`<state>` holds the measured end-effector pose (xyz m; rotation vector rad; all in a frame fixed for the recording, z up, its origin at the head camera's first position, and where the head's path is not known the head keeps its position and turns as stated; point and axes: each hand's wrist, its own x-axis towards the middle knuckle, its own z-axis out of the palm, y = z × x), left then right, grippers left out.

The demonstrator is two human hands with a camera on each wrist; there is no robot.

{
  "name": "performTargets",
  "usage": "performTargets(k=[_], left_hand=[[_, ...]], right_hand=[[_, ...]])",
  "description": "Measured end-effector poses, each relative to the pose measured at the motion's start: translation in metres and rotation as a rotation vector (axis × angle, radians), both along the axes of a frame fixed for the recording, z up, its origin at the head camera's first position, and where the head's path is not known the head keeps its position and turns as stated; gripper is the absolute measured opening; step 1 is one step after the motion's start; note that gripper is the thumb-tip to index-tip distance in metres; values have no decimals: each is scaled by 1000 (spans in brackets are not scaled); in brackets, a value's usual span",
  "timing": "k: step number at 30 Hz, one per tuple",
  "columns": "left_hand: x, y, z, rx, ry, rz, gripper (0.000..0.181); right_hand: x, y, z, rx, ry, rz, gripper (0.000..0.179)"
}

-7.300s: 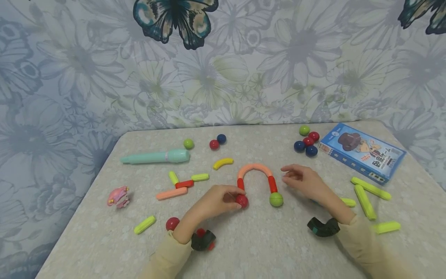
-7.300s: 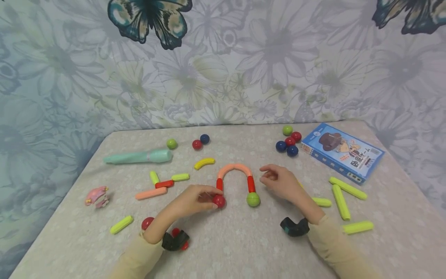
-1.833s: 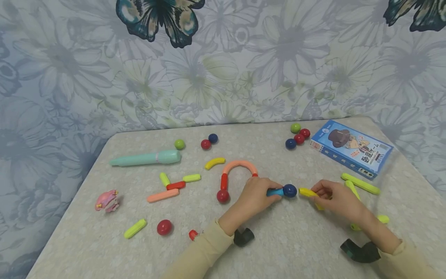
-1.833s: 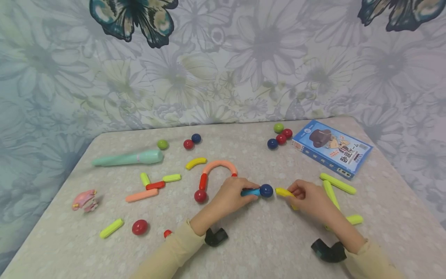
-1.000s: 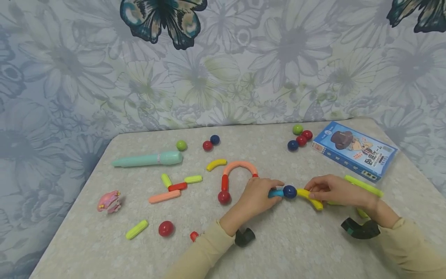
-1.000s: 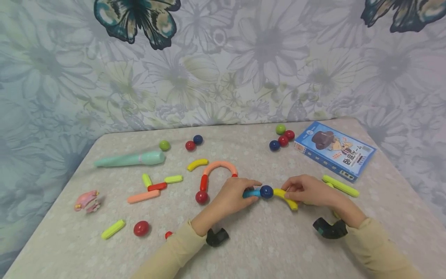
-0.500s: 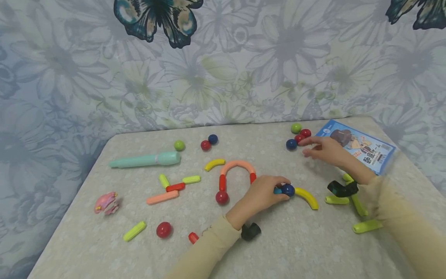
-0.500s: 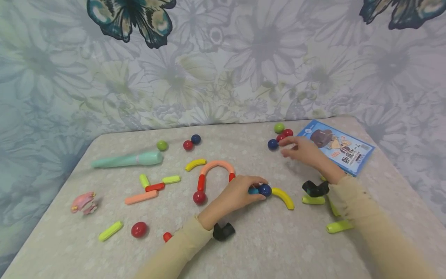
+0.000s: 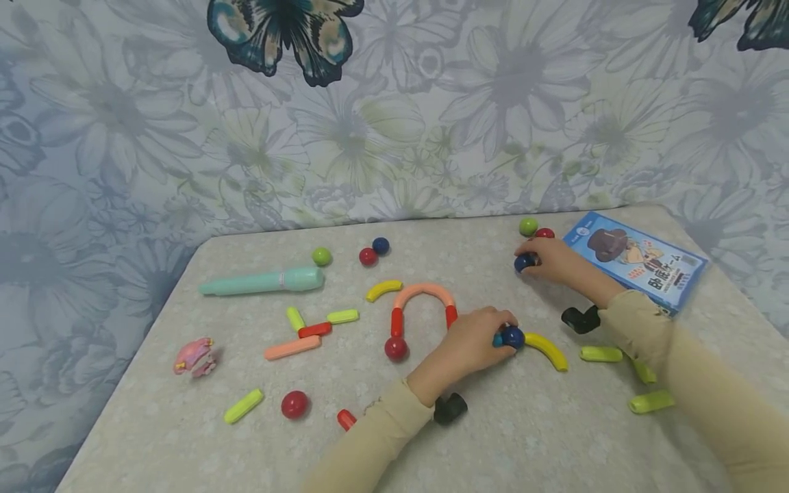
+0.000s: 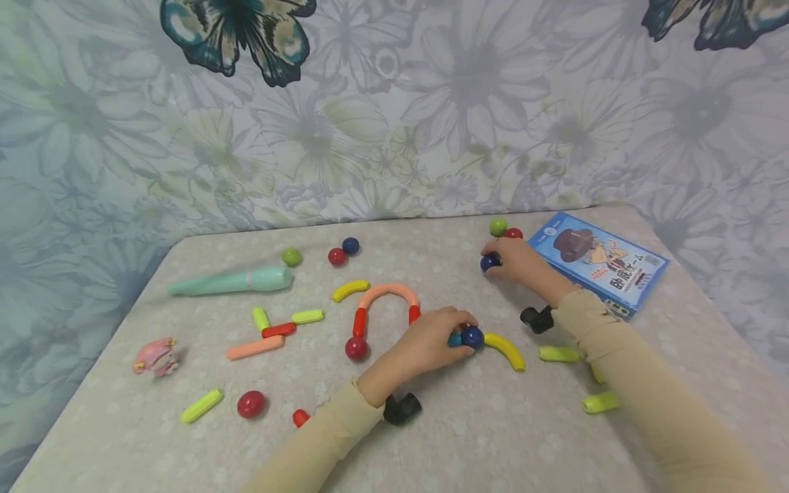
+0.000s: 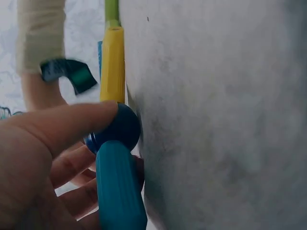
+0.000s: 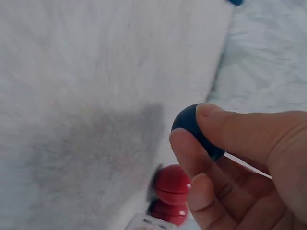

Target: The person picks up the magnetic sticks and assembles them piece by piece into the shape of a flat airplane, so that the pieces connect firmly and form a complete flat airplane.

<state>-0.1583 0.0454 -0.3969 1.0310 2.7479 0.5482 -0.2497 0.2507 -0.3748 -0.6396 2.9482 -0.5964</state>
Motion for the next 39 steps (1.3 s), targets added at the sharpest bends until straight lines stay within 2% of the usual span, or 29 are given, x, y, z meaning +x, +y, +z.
performTargets(k=[3, 6, 10, 13, 15, 18, 23, 28, 30, 35, 39], left_hand=[[-1, 6, 1, -52, 30, -51, 46], [-1, 12, 1, -82, 43, -85, 43], [-1, 19, 1, -93, 58, -57, 31], [-1, 24, 1, -85, 84, -27, 24], [-1, 27, 1, -71, 86, -11, 21], [-2, 28, 0, -45, 62, 18, 17], [-4, 24, -2, 33, 0, 54, 16], [-5, 24, -5, 97, -33, 49, 16], [-5, 24, -6, 114, -51, 48, 17], [-5, 25, -5, 132, -82, 43, 18], [-5, 25, -5, 131, -87, 44, 19]], right_hand=[[23, 9, 5, -92, -17, -29, 37], [55, 22, 10, -168, -33, -94, 41], [103, 39, 7, -268, -27, -175, 43], [137, 47, -5, -391, -2, -204, 37], [157, 49, -16, -474, 15, -195, 33], [180, 47, -31, -557, -47, -202, 32], [197, 41, -40, -552, -151, -254, 36], [200, 35, -36, -509, -160, -297, 40], [201, 34, -35, -521, -209, -310, 42], [204, 31, -36, -629, -350, -319, 46], [202, 29, -38, -782, -442, -287, 52]])
